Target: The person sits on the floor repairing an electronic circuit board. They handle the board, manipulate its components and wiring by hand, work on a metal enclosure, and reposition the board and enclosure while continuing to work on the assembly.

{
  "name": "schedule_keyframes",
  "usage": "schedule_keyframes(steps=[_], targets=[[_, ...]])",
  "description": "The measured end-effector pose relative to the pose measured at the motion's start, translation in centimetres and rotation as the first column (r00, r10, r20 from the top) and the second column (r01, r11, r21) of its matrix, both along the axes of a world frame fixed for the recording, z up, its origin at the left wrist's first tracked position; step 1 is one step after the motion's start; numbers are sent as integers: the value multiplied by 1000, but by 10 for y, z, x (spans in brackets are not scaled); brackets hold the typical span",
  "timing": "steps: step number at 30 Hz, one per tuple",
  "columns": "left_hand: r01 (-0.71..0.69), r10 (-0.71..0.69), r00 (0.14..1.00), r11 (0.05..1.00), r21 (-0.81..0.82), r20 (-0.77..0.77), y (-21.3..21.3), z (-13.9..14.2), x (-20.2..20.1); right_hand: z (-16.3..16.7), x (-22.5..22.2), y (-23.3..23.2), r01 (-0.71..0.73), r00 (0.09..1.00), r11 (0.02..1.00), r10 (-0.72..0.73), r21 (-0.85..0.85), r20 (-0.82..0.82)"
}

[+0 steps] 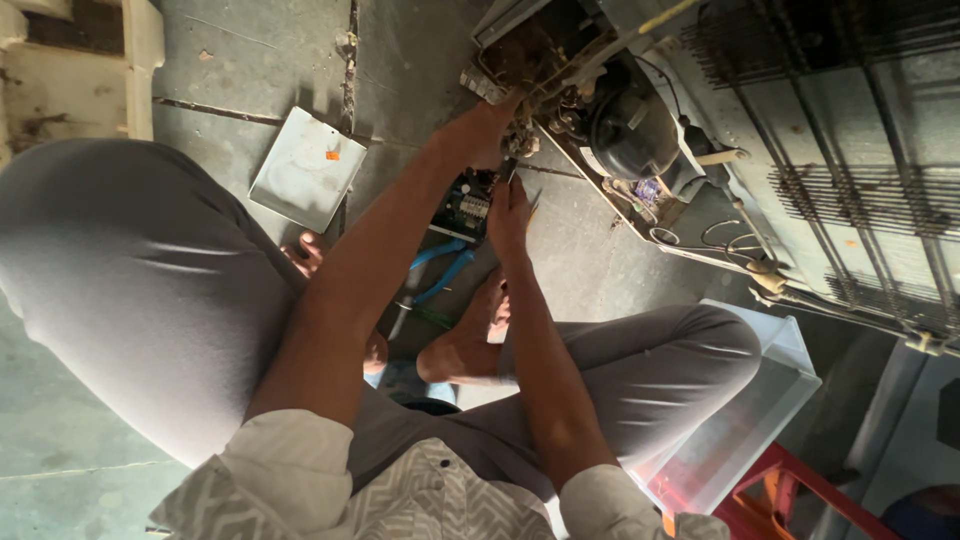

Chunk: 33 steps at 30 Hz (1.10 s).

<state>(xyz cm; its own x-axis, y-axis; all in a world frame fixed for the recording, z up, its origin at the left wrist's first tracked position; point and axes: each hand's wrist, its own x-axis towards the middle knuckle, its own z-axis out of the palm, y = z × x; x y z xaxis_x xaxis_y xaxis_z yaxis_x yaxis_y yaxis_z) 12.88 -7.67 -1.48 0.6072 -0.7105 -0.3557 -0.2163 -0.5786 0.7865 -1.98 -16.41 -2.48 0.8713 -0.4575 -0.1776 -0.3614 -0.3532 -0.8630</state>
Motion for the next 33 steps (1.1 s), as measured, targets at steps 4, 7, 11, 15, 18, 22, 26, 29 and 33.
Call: schedule_keyframes(steps=[4,7,11,15,18,22,26,29,33], targets=[[-26,28,999,999,-44,39,0,-4,0,4,1,-3,-39,999,992,38,118,9],[-19,23,998,998,-57,54,0,-5,-1,4,1,-5,-77,997,995,77,66,14],[19,-17,999,998,59,-37,1,-3,-1,-1,0,-4,-45,998,987,39,154,41],[14,-13,1000,998,62,-15,0,-2,0,-2,1,0,0,1000,975,4,222,-18],[-21,27,992,999,-49,124,-1,-3,-1,0,2,3,52,992,989,-35,142,-118],[-10,9,1000,999,31,10,-1,-5,-4,5,3,8,143,987,960,-119,239,-112],[-30,31,997,999,-20,73,-2,-6,-5,3,6,11,192,981,880,-189,435,-52],[-38,45,994,997,-74,97,-3,-8,-5,0,6,11,230,973,878,-220,419,-73],[-16,19,996,999,-28,89,-1,-8,-2,0,3,12,190,982,930,-177,314,-69]])
